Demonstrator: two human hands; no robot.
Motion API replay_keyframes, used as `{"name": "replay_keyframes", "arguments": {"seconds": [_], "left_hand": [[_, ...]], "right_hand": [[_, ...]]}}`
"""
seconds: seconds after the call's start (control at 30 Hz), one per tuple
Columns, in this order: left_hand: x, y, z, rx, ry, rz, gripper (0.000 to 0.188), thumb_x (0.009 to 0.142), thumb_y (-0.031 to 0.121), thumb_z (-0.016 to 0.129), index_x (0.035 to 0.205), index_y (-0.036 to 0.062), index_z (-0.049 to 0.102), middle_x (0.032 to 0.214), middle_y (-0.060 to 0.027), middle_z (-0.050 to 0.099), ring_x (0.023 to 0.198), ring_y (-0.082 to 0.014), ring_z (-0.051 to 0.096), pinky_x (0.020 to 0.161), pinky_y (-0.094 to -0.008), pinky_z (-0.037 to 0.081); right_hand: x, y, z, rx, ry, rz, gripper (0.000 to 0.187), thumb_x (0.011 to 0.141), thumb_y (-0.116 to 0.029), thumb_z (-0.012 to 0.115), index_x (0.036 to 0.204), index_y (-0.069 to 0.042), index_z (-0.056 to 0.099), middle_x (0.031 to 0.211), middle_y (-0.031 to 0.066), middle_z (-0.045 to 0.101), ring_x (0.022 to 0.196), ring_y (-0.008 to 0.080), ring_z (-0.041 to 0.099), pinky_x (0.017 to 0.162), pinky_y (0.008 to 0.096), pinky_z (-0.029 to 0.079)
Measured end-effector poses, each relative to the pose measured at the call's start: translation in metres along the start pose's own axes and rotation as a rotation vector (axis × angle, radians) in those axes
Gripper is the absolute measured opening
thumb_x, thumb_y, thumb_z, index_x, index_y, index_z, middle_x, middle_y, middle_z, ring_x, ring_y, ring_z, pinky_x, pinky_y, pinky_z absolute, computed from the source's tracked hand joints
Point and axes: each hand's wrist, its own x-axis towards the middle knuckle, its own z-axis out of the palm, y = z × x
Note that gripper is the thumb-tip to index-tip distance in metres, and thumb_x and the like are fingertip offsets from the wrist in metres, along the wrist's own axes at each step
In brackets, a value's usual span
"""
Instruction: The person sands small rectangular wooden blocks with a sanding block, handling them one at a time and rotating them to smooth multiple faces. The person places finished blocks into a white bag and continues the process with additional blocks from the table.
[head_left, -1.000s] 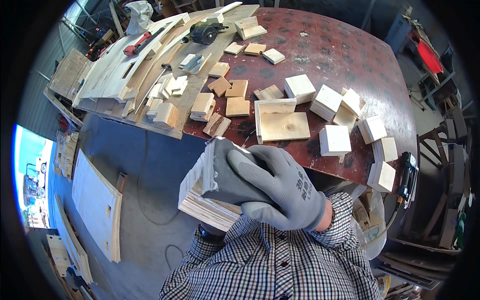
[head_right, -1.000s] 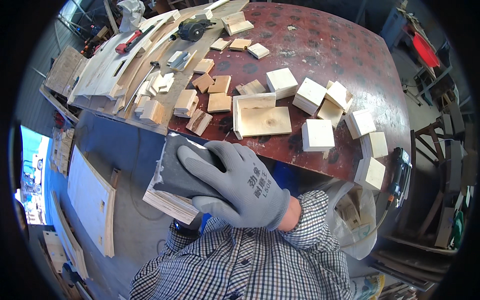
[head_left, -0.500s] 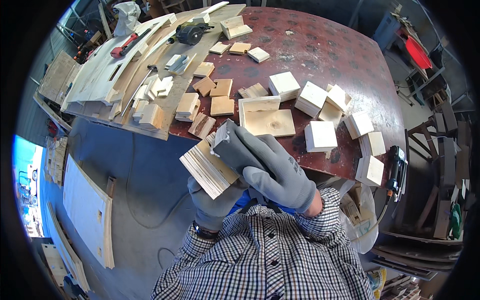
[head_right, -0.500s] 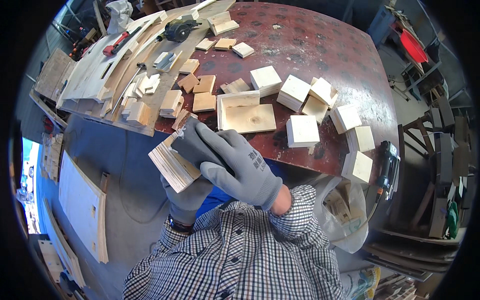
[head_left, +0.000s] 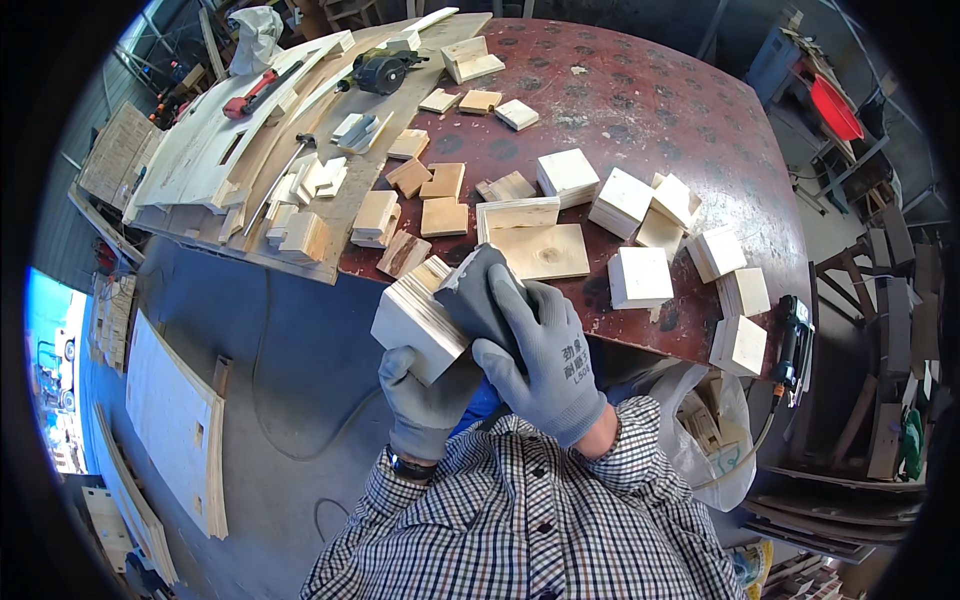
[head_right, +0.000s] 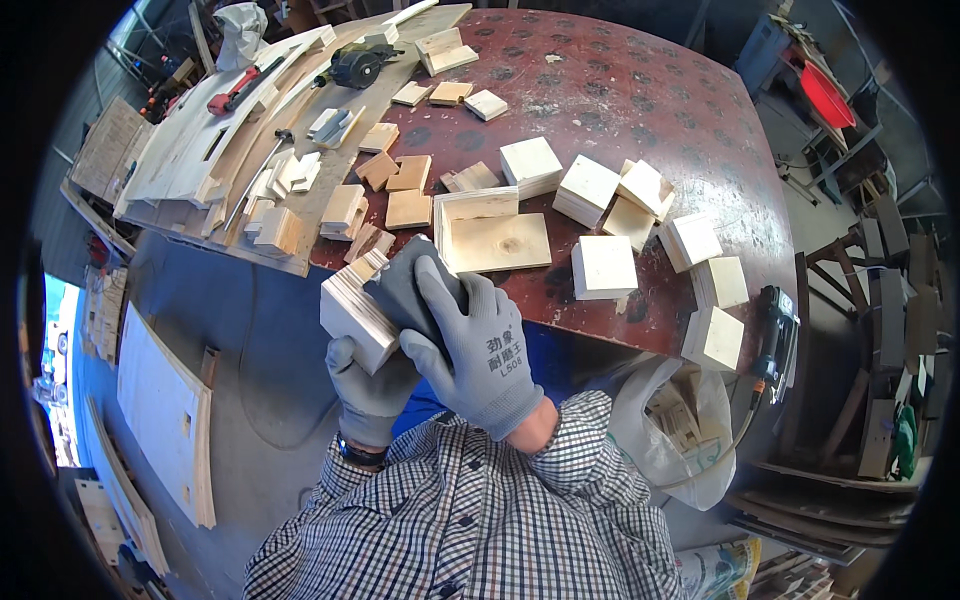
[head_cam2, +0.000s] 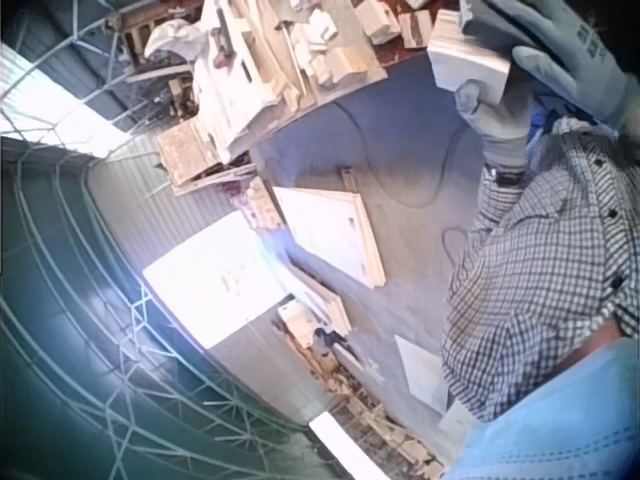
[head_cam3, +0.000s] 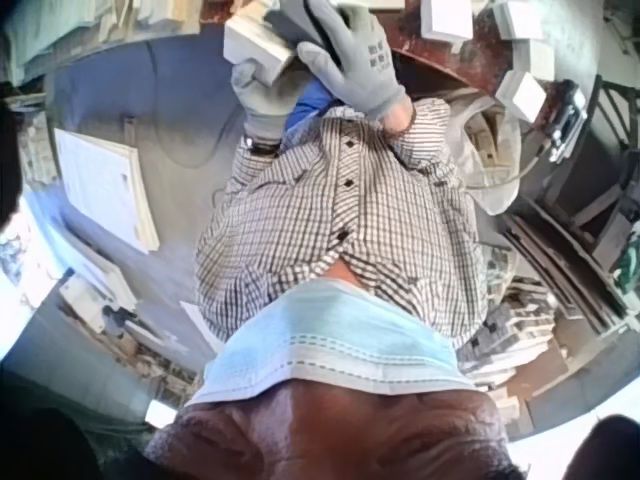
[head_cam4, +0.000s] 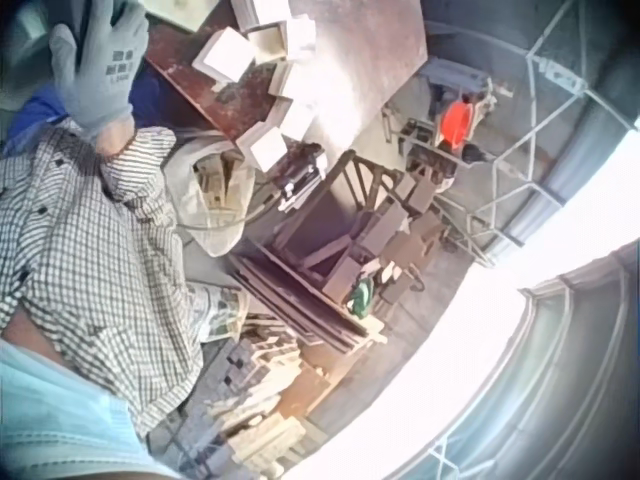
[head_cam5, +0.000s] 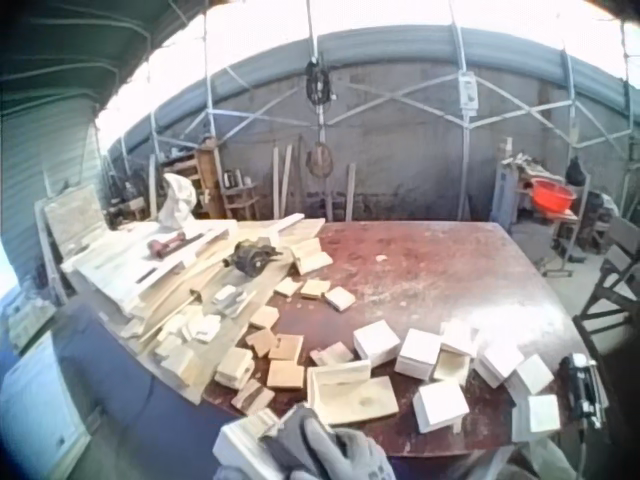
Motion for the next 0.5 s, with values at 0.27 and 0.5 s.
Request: {"name": "replay_keyframes", "arguments": {"seconds": [0.27,0.5], "left_hand": [[-0.002,0.011,-0.028,-0.03,-0.064,0.007,0.083,0.077,0.025,0.077,0.154,0.0047,0.052,0.145,-0.0155,0.064,0.138,-0.0369,0.059,0.118,-0.0561,0.047],[-0.008,0.006,-0.028,-0.004,0.035,-0.041,0.084,0.076,0.024,0.078,0.153,0.0055,0.052,0.146,-0.0157,0.064,0.137,-0.0357,0.061,0.117,-0.0539,0.049]], "right_hand": [[-0.014,0.014,0.0,0.043,-0.055,0.119,0.071,0.101,-0.046,0.066,0.158,-0.007,0.052,0.124,0.0263,0.061,0.107,0.0416,0.063,0.098,0.0489,0.05],[-0.007,0.004,-0.014,0.153,-0.049,-0.053,0.073,0.101,-0.048,0.066,0.157,-0.004,0.052,0.132,0.0263,0.058,0.112,0.0411,0.062,0.102,0.0476,0.048]]}}
